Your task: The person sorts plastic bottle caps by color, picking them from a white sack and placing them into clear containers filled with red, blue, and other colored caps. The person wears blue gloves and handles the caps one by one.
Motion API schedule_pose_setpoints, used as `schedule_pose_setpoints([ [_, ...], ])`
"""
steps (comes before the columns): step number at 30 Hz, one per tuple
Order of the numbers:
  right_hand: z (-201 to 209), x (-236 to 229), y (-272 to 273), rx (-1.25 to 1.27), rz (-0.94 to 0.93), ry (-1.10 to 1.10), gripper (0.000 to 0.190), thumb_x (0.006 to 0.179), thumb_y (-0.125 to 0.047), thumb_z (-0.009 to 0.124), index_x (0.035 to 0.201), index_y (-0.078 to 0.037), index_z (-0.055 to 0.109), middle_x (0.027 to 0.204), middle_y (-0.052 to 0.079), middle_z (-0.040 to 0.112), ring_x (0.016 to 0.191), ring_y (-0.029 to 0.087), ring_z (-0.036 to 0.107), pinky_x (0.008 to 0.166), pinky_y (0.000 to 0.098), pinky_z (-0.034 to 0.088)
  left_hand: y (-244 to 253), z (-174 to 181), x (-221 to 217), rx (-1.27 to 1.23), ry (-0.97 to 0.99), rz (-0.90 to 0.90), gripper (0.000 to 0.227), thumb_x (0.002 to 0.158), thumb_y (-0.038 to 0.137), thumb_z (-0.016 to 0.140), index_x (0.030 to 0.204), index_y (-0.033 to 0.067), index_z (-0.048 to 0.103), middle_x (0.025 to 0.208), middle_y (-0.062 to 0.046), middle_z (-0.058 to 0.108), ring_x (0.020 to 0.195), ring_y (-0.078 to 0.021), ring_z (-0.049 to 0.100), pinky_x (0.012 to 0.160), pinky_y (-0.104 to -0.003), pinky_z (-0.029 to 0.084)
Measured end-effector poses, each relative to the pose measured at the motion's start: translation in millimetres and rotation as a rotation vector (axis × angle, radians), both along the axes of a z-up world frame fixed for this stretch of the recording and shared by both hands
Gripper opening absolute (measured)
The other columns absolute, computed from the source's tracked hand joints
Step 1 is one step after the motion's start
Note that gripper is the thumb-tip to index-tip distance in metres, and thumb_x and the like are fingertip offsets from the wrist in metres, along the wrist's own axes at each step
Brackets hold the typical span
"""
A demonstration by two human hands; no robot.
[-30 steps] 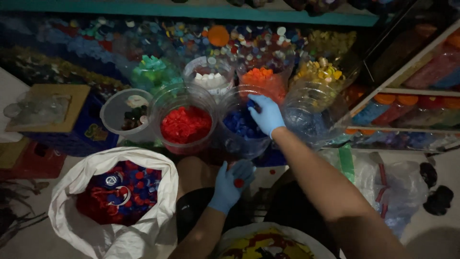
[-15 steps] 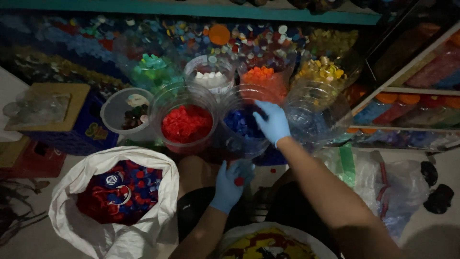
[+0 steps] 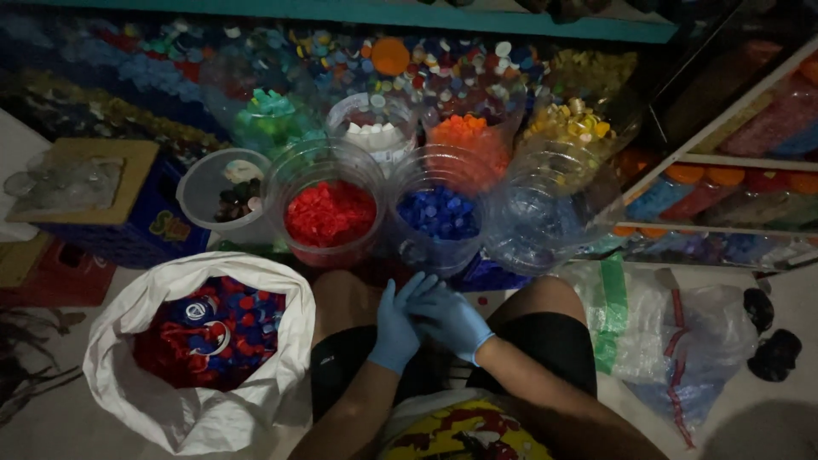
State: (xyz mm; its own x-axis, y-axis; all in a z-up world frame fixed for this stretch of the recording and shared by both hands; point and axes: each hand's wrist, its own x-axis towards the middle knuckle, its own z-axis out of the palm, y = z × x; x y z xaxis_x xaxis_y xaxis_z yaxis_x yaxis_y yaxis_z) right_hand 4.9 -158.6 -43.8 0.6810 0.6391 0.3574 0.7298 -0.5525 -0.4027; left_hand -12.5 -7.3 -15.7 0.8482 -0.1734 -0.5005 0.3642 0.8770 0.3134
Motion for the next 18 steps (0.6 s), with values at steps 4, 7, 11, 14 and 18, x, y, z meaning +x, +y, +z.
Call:
schedule_pose_setpoints([
  [4,14,13,5,0.07,0.001,0.027,0.041,0.084,-0.025,0.079,0.125,-0.02,0.073,0.121,0.013,0.074,0.111,0.04,0.066,0.089,0.0497,0.056,0,7,0,-0.114,0.065,0.056,0.064,0.104,0.049,0.051,0.145,0.0007,0.058,0.144,-0.024,0.06,0.126,-0.0358,0.06,0.114,-0.048,0.046],
  [7,26,51,10,0.122,0.022,0.008,0.037,0.093,-0.024,0.074,0.127,-0.01,0.073,0.121,0.02,0.073,0.11,0.043,0.066,0.096,0.0513,0.055,0,-58,24,-0.502,0.245,0.13,0.07,0.102,0.044,0.061,0.157,0.0043,0.044,0.159,-0.021,0.045,0.138,-0.0368,0.049,0.12,-0.051,0.035],
  [11,69,101,50,0.092,-0.092,0.041,0.036,0.093,-0.029,0.07,0.126,-0.016,0.072,0.116,0.012,0.074,0.116,0.038,0.064,0.096,0.0494,0.052,-5,-66,30,-0.345,0.206,0.119,0.065,0.103,0.046,0.06,0.152,0.0046,0.051,0.15,-0.022,0.052,0.132,-0.0418,0.054,0.113,-0.058,0.04],
  [14,108,135,82,0.087,-0.107,-0.122,0.04,0.091,-0.035,0.073,0.126,-0.017,0.071,0.119,0.015,0.073,0.112,0.038,0.065,0.102,0.0502,0.05,-6,-58,23,-0.327,0.121,0.096,0.065,0.104,0.044,0.059,0.15,-0.0011,0.051,0.154,-0.029,0.047,0.141,-0.0452,0.046,0.12,-0.057,0.034],
  [18,89,194,124,0.054,-0.095,-0.179,0.037,0.088,-0.032,0.078,0.121,-0.017,0.074,0.109,0.012,0.076,0.107,0.036,0.07,0.096,0.0479,0.054,-4,-70,21,-0.288,0.014,0.073,0.063,0.104,0.042,0.059,0.146,-0.0055,0.054,0.149,-0.029,0.053,0.135,-0.0455,0.052,0.117,-0.054,0.04],
])
